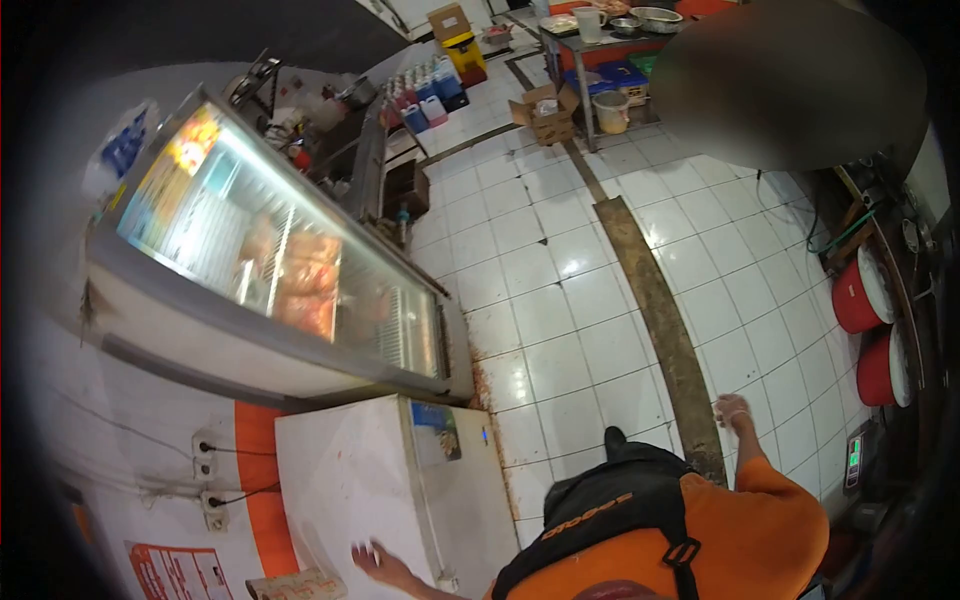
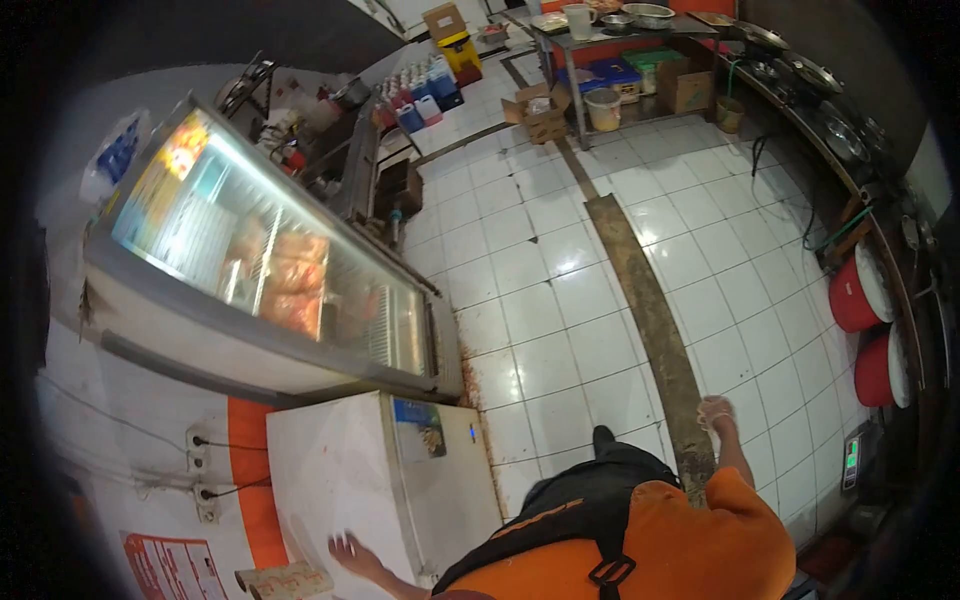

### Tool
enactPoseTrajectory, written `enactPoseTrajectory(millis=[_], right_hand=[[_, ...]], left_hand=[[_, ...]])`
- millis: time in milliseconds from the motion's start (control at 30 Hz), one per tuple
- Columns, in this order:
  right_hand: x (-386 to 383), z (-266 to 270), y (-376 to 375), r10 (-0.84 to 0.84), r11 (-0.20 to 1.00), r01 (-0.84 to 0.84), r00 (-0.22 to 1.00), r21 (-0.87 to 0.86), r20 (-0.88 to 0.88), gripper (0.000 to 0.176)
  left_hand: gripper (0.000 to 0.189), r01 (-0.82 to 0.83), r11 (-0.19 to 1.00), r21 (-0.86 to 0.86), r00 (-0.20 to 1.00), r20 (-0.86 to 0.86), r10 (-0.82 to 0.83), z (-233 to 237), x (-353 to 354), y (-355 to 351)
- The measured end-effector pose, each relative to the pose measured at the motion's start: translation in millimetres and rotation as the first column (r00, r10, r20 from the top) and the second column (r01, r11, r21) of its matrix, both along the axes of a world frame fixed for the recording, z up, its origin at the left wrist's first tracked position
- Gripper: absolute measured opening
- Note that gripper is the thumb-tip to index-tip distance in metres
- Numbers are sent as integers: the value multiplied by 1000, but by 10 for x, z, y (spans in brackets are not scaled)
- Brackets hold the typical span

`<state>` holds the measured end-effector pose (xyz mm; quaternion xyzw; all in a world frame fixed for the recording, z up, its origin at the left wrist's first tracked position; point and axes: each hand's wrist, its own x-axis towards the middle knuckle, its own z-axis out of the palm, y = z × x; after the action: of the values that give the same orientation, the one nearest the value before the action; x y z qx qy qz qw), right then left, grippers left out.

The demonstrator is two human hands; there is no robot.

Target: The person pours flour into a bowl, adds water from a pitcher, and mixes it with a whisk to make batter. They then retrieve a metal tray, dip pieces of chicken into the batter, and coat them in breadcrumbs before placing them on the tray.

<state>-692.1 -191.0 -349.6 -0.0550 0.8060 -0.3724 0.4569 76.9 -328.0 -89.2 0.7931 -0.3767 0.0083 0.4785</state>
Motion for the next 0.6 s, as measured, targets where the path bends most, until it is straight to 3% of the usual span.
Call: enactPoseTrajectory(millis=[67, 133, 167, 200, 267, 333, 367, 433, 500, 567, 600], right_hand=[[-181, -23, -426, -24, 999, 28, 990, -26, 138, 28], [-430, 115, -860, -5, 993, 33, 971, -111, 240, 45], [-515, 266, -1062, 94, 984, -76, 990, -163, 107, 45], [-549, 507, -1341, 122, 988, -123, 992, -98, -19, 46], [-828, 492, -1771, 124, 987, -130, 990, -97, -62, 43], [-1181, 498, -2168, 121, 985, -135, 984, -104, -132, 40], [-1341, 447, -2287, 122, 985, -141, 978, -103, -171, 40], [-1569, 491, -2497, -3, 997, -7, 992, -76, -130, 37], [-1776, 424, -2450, -132, 986, 125, 989, -109, -59, 24], [-1957, 144, -2183, -165, 986, 165, 986, 1, -33, 18], [-2028, 64, -2049, -213, 973, 212, 977, 88, -2, 14]], left_hand=[[55, 242, 965, 99, 930, 261, -260, 496, -686, -808], [55, 389, 920, -47, 841, 425, -334, 1418, -1355, -1486], [52, 397, 915, -72, 785, 544, -298, 1877, -1583, -1737], [49, 417, 887, -201, 771, 595, -228, 2316, -1914, -1897], [48, 628, 617, -475, 678, 723, -134, 3084, -2484, -2171], [48, 846, 353, -401, 396, 914, 89, 3654, -2817, -2449], [54, 882, 227, -414, 388, 909, 153, 3882, -3124, -2543], [66, 821, -131, -556, 565, 823, 49, 4208, -4162, -2888], [79, 587, -393, -708, 708, 684, -176, 4396, -5135, -3265], [78, 806, -349, -478, 519, 854, 30, 4535, -5386, -3639], [77, 853, -331, -404, 443, 895, 52, 4568, -5531, -3814]])
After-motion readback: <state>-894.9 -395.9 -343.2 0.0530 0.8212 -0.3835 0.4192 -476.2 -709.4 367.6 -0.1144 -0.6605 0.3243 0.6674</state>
